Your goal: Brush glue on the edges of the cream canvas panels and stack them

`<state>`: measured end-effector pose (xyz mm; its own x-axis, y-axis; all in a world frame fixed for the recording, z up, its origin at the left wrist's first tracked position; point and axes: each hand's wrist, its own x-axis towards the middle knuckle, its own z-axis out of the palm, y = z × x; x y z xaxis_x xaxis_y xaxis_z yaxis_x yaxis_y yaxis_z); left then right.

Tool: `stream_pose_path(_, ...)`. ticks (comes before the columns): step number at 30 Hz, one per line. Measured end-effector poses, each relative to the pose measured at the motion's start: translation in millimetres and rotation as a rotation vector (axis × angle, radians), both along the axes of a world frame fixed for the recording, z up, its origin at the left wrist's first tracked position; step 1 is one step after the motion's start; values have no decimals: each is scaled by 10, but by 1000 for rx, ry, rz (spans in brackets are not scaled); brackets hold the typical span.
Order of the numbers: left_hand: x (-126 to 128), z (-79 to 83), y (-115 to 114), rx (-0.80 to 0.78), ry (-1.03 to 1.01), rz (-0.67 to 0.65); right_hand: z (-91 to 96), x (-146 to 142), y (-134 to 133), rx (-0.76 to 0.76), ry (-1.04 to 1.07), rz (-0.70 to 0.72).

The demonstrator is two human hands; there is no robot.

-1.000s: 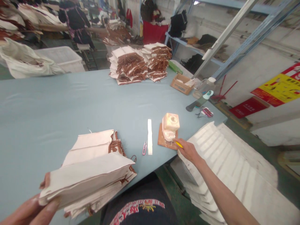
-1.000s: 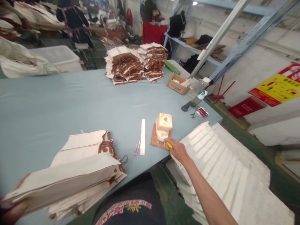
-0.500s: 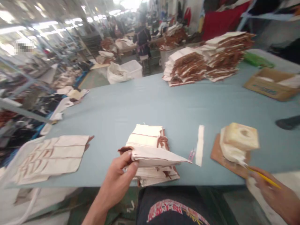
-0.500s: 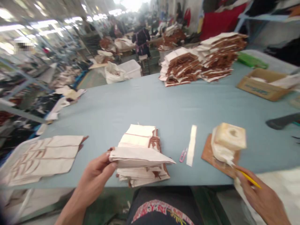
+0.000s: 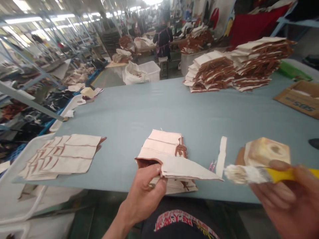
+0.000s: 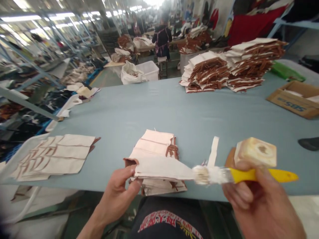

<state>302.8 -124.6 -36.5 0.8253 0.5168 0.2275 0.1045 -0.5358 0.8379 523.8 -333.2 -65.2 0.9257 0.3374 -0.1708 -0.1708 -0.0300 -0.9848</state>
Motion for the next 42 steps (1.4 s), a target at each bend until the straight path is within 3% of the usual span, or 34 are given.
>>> stream_pose_path(2,-66,-53,-15,45,-39,-61,282,-302,345,132,128,9)
stream_pose_path(4,-122,-99,-20,103,-97,-112,411,-533,590,189,149,83)
stream_pose_path(8,-186,-153,2,222,-186,-142,362,-745,794,201,244,187)
stream_pose_path(18,-150,-188,52,324,-214,-157,287,-870,803,179,307,231)
stream_pose_path(24,-44,-184,4,302,-226,-169,321,-780,741,212,274,149)
stream_pose_path(29,45,-191,-46,297,-237,-221,340,-718,652,193,295,232)
stream_pose_path(34,100,-189,-83,294,-231,-206,369,-631,678,273,187,145)
stream_pose_path(39,119,-152,-77,297,-227,-188,321,-591,702,228,191,218)
stream_pose_path(42,116,-136,-63,287,-236,-177,324,-575,687,230,166,167)
